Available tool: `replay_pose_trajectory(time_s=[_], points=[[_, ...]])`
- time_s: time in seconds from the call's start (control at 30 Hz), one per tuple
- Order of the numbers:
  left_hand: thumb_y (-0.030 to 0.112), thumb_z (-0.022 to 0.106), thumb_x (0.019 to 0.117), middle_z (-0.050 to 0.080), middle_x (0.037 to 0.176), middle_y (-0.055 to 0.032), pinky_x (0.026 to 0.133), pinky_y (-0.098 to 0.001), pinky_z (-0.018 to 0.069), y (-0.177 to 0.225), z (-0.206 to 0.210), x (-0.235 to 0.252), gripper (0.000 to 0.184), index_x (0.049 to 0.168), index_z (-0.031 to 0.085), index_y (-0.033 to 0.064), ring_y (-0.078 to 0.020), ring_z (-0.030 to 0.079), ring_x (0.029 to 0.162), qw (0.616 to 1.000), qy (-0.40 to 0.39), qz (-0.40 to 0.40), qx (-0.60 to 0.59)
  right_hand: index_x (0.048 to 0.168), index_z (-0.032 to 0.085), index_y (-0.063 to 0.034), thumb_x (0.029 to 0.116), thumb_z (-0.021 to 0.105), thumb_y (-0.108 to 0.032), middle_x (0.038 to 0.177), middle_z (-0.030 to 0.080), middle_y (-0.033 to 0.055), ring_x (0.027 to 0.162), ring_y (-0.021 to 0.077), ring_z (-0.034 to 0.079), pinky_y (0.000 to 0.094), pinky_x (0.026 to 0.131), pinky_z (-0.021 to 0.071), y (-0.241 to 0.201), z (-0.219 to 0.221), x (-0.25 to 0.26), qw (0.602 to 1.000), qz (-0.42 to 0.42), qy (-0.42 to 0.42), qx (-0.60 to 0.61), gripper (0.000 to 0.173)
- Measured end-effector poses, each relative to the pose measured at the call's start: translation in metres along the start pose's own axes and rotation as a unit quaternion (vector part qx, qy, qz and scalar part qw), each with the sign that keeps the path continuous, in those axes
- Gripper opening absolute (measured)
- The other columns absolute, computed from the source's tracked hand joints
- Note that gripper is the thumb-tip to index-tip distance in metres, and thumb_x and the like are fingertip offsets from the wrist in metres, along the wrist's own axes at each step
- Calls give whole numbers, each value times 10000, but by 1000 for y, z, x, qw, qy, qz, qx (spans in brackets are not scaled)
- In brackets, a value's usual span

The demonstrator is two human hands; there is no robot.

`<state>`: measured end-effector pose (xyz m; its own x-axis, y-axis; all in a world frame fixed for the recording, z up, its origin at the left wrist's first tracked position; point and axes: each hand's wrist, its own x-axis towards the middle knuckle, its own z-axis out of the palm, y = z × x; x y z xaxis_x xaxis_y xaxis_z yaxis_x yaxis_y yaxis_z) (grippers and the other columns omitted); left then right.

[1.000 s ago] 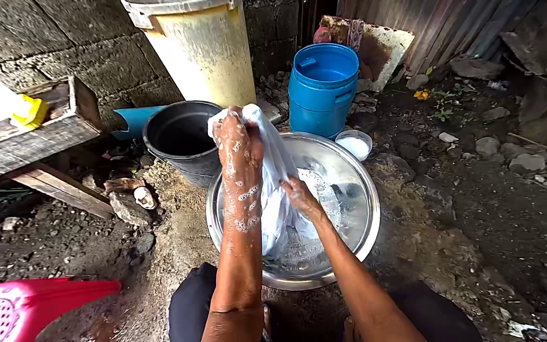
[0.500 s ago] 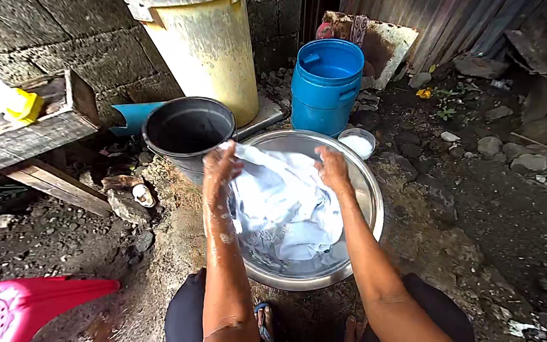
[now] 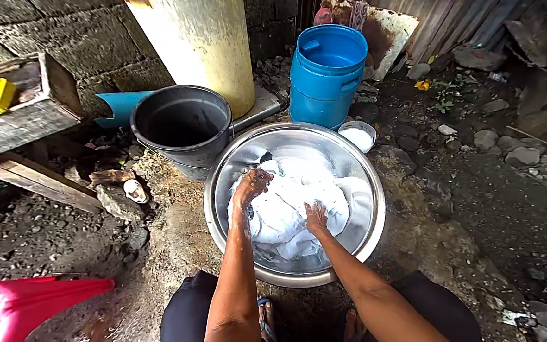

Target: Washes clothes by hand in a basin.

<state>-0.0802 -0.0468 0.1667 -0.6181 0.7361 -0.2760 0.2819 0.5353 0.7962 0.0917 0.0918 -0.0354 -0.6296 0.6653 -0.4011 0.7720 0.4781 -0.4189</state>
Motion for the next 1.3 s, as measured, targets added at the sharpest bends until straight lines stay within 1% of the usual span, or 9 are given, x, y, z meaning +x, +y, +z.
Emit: replay_pose_trajectory(time_s=[0.1, 0.2, 0.33, 0.53, 0.7, 0.87, 1.03, 1.13, 1.3], points=[[284, 562, 1060, 689, 1008, -199, 726, -445, 541, -10, 1, 15, 324, 1226, 635, 15, -278, 659, 780, 1000, 6, 19, 12, 1529, 467, -47, 969, 545, 6, 1552, 414, 312, 1435, 474, 418, 577, 1185, 348, 2, -16, 1, 998, 3, 41, 47, 569], [250, 586, 1049, 682, 1050, -250, 788, -508, 553, -12, 7, 16, 330, 1226, 625, -25, -357, 677, 846, 999, 8, 22, 33, 1423, 583, -13, 1029, 514, -72, 1385, 612, 259, 1335, 410, 551, 539, 1148, 403, 5, -50, 13, 991, 14, 51, 127, 405], [143, 678, 978, 658, 1188, -280, 915, -562, 518, 7, 23, 1, 367, 1283, 601, -46, -418, 657, 1045, 998, 8, 7, 58, 1395, 610, -14, 1064, 493, -139, 1383, 617, 247, 1340, 389, 551, 537, 1161, 385, 2, -103, 18, 988, -39, 33, 143, 372], [-16, 809, 802, 522, 1486, -212, 1135, -569, 393, 10, 66, 46, 765, 1495, 500, 82, -397, 512, 1355, 975, -70, 181, 105, 1178, 688, 65, 1089, 485, -195, 1155, 690, 268, 1124, 354, 652, 521, 1048, 468, -21, -136, 4, 960, -215, -18, 179, 341], [130, 832, 826, 620, 1315, -266, 1094, -567, 420, 3, 81, 57, 708, 1449, 517, 14, -411, 579, 1253, 964, -153, 141, 166, 1044, 718, 44, 1057, 542, -137, 964, 708, 189, 917, 256, 672, 458, 912, 524, -42, -178, -30, 938, -301, 2, 172, 253], [227, 720, 942, 681, 1163, -264, 1002, -602, 487, -22, 86, 70, 432, 1281, 627, -23, -415, 655, 1114, 980, -62, 156, 107, 906, 676, -18, 1049, 548, -186, 739, 623, 36, 642, 91, 588, 289, 646, 538, -36, -191, -43, 871, -288, 81, 390, 255], [86, 672, 963, 690, 1078, -269, 915, -576, 511, 15, 26, 32, 303, 1234, 655, -47, -403, 668, 995, 976, -31, 212, 31, 963, 698, -45, 1026, 618, -218, 822, 646, 15, 729, 62, 583, 283, 710, 520, -34, -215, -62, 859, -221, 200, 417, 200], [125, 736, 905, 708, 948, -172, 780, -540, 546, 36, -10, 17, 220, 1102, 697, 35, -313, 685, 855, 946, 15, 321, 39, 908, 698, -68, 1012, 631, -241, 822, 642, 7, 734, 56, 579, 274, 701, 511, -37, -234, -76, 854, -265, 274, 354, 212], [102, 668, 902, 717, 1003, -141, 792, -550, 540, 70, -49, -26, 277, 1178, 686, 82, -300, 691, 887, 933, 80, 341, 85, 958, 695, -49, 1041, 597, -269, 823, 645, 27, 709, 62, 605, 238, 647, 529, -68, -265, -109, 785, -364, 378, 327, 254]])
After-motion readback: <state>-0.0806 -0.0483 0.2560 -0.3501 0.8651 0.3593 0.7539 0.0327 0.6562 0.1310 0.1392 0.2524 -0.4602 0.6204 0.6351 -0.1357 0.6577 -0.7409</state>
